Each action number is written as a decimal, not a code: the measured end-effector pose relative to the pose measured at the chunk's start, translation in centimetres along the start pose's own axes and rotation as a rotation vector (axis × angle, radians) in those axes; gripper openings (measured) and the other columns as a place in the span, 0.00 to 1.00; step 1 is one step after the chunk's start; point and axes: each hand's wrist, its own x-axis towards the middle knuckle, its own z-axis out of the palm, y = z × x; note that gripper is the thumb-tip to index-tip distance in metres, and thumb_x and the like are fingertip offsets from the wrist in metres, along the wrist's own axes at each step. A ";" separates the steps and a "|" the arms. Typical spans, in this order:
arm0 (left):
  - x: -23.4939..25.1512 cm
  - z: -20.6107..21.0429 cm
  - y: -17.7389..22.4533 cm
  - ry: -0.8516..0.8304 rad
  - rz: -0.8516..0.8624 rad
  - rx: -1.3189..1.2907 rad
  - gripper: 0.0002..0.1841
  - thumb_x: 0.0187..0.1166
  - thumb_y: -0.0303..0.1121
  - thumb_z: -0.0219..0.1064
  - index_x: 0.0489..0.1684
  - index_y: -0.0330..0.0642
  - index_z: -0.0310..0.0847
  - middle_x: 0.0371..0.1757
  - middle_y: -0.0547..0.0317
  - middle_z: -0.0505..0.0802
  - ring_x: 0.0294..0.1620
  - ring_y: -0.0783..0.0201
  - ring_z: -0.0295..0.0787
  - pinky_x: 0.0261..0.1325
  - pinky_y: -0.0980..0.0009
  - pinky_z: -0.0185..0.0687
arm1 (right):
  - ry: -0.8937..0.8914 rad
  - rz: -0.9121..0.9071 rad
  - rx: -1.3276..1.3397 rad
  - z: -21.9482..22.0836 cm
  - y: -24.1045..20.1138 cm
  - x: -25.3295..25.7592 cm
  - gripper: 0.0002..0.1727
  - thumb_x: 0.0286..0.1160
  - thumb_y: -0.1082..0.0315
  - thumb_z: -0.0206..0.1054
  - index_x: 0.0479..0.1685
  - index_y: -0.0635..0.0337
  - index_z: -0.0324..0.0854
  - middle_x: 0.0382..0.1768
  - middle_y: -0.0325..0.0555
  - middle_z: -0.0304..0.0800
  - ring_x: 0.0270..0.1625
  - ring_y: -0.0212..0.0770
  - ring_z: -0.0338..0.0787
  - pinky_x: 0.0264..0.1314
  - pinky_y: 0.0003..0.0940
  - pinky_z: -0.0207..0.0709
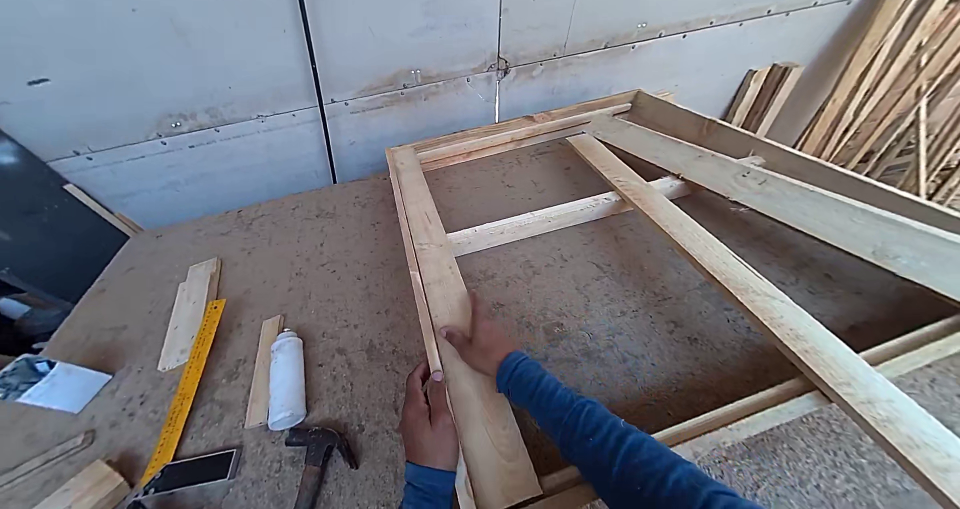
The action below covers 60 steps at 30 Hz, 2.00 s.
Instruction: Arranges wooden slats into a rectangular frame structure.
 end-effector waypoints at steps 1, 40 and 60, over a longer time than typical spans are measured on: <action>0.1 0.0 0.0 -0.003 -0.006 0.001 0.22 0.89 0.40 0.54 0.73 0.34 0.78 0.58 0.53 0.93 0.55 0.65 0.93 0.62 0.63 0.90 | 0.001 0.001 0.007 0.3 0.0 0.1 0.63 0.70 0.39 0.74 0.97 0.58 0.34 0.63 0.60 0.89 0.66 0.55 0.90 0.73 0.56 0.80; -16.5 43.3 19.5 -0.398 -0.120 -0.056 0.44 0.73 0.38 0.75 0.87 0.29 0.54 0.65 0.40 0.88 0.60 0.58 0.91 0.64 0.61 0.90 | 0.238 -0.252 0.421 -35.0 36.0 -33.6 0.50 0.68 0.69 0.79 0.91 0.66 0.51 0.50 0.47 0.96 0.34 0.39 0.97 0.40 0.40 0.95; -3.3 21.3 12.3 -0.065 -0.108 0.175 0.39 0.81 0.44 0.70 0.90 0.37 0.58 0.63 0.43 0.91 0.59 0.56 0.93 0.67 0.57 0.87 | 0.426 -0.375 -0.518 -39.8 42.5 -20.7 0.51 0.45 0.41 0.88 0.70 0.67 0.83 0.65 0.64 0.89 0.76 0.70 0.80 0.88 0.76 0.47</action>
